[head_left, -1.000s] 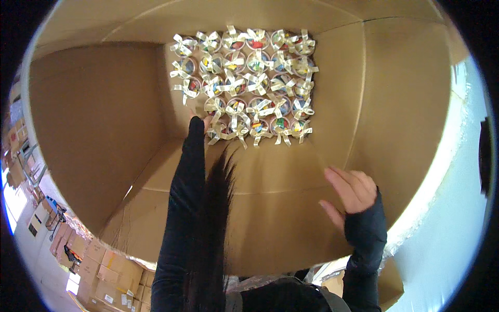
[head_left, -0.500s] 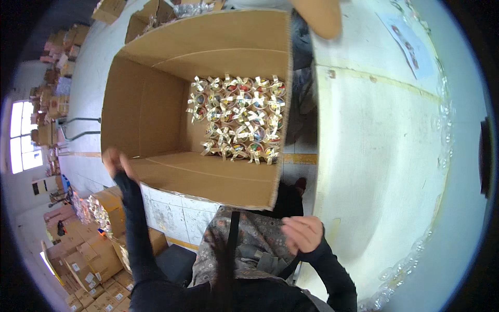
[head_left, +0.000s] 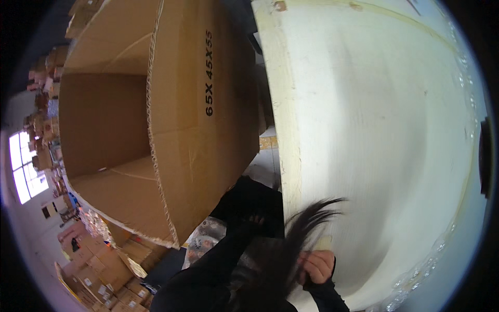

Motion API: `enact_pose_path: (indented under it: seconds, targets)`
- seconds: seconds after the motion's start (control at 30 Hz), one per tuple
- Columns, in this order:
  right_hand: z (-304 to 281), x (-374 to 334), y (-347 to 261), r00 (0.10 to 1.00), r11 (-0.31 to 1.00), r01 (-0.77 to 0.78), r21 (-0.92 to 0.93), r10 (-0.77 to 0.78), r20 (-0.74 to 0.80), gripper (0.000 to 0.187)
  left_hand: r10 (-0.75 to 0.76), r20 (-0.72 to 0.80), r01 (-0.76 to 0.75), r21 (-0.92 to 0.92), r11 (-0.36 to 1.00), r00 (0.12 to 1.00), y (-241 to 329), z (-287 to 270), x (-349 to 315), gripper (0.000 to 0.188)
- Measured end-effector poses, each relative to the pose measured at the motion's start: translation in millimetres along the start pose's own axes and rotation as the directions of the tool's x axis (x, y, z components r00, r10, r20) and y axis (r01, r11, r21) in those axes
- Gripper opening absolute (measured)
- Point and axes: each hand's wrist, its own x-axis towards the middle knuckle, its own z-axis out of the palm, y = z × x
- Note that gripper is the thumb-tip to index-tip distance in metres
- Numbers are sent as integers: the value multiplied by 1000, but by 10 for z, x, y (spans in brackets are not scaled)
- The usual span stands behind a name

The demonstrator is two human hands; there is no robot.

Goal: The person fills small clear plastic containers with colorful candies, ties a ribbon around the top, and places the finished items into a large cardboard box. The person repeats this process for multiple containers.

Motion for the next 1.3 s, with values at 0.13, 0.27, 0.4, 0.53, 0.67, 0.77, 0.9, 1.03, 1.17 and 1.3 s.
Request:
enact_pose_path:
  seconds: [0.13, 0.27, 0.4, 0.53, 0.67, 0.77, 0.9, 1.03, 1.17, 1.3]
  targets:
    - [34, 21, -79, 999, 998, -47, -32, 47, 21, 13, -91, 13, 92, -90, 992, 996, -102, 151, 20, 26]
    - [55, 5, -66, 998, 995, -23, -100, 30, 63, 10, -128, 48, 135, -164, 977, 991, -112, 212, 202, 25]
    - [81, -81, -89, 998, 991, -17, -131, 25, 60, 18, -111, 90, 130, -243, 961, 990, -73, 117, 586, 25]
    - [172, -80, -152, 999, 991, 14, -130, -20, -40, 25, 10, 121, 38, -391, 919, 993, 335, -133, 1075, 24]
    - [228, -60, -146, 991, 983, 89, -162, -104, -89, 22, 269, 170, -106, -629, 770, 948, 1076, -524, 1341, 24]
    - [270, -127, -65, 977, 968, 102, -228, -141, -158, 22, 459, 214, -174, -726, 665, 862, 1484, -811, 974, 24]
    - [280, -188, -166, 958, 970, 104, -221, -157, -238, 20, 609, 153, -314, -746, 588, 778, 1255, -1202, 161, 23]
    - [326, -138, -112, 913, 961, 190, -202, -249, -322, 20, 732, 50, -497, -703, 509, 679, 934, -1564, -498, 23]
    - [350, -340, -6, 827, 971, 136, -198, -221, -517, 18, 907, -46, -735, -603, 309, 419, 1216, -1732, -1055, 23]
    - [494, -383, -107, 779, 967, 225, -123, -254, -573, 18, 954, -174, -933, -313, 179, 242, 1622, -1244, -1212, 23]
